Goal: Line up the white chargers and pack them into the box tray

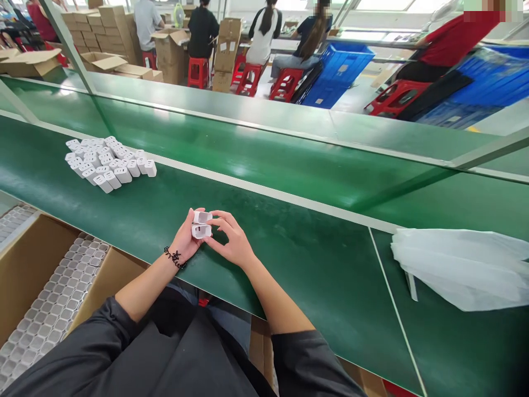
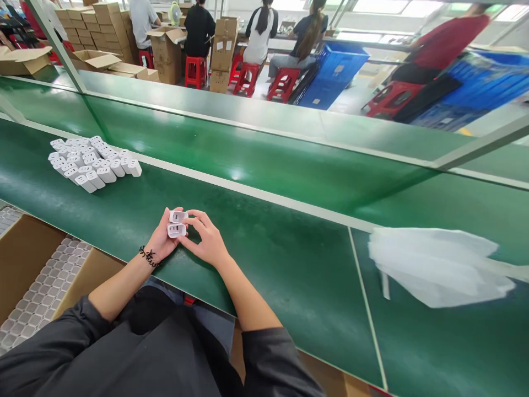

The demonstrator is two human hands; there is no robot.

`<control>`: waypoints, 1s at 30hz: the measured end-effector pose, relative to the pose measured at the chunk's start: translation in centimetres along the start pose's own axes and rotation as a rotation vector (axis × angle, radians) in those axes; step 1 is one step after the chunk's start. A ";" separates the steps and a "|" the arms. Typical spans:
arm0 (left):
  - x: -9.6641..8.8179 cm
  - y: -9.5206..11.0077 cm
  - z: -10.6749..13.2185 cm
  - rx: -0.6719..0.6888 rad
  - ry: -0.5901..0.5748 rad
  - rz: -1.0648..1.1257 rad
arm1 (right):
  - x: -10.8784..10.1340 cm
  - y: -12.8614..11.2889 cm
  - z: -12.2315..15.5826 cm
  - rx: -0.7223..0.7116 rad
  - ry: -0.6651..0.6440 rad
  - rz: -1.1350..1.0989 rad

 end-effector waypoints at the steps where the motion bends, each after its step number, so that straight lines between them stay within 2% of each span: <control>1: 0.0 -0.1 0.1 -0.008 0.003 0.028 | 0.0 0.2 0.0 0.026 -0.003 -0.036; 4: 0.2 -0.2 0.2 -0.017 0.010 0.074 | 0.0 0.6 0.0 0.072 -0.017 -0.096; 8: 0.4 -0.5 0.5 0.008 0.026 0.054 | -0.2 0.6 -0.1 0.053 -0.028 -0.055; 10: 0.0 -0.2 1.1 0.055 0.067 0.028 | -0.4 0.5 0.1 0.027 -0.027 0.007; 12: -0.7 1.6 2.2 0.202 0.116 -0.077 | -0.6 0.3 0.3 -0.020 -0.035 0.082; 13: -0.5 3.3 3.1 0.338 0.115 -0.222 | -0.7 0.2 0.4 -0.048 -0.040 0.120; 15: 1.3 6.3 5.6 0.644 0.056 -0.686 | -0.5 0.0 0.7 -0.108 -0.076 0.181; 17: 3.7 6.7 7.5 0.826 -0.029 -1.199 | 0.3 -0.2 1.0 -0.161 -0.135 0.236; 19: 4.3 5.7 7.9 0.814 -0.083 -1.537 | 1.2 -0.6 1.4 -0.193 -0.189 0.291; 21: 4.1 4.5 7.7 0.706 -0.151 -1.723 | 2.3 -1.3 1.8 -0.208 -0.223 0.324; 25: 3.4 3.6 7.8 0.521 -0.323 -1.778 | 3.9 -2.7 2.5 -0.217 -0.283 0.256; 27: 2.4 4.7 8.4 0.494 -0.372 -1.760 | 4.3 -2.6 2.6 -0.187 -0.322 0.138; 28: 1.4 5.9 8.8 0.499 -0.365 -1.734 | 4.2 -2.1 2.6 -0.156 -0.332 0.085; 30: -2.2 9.9 10.0 0.540 -0.248 -1.630 | 3.7 -0.4 2.5 -0.078 -0.319 0.069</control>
Point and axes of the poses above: each hand's wrist, its own z-axis away from the middle knuckle, its own x-axis out of the palm, y = z × x, the point moved 10 cm from there along -z, towards the middle knuckle, and after that the axes turned 1 degree about -x, right-handed, at the moved point
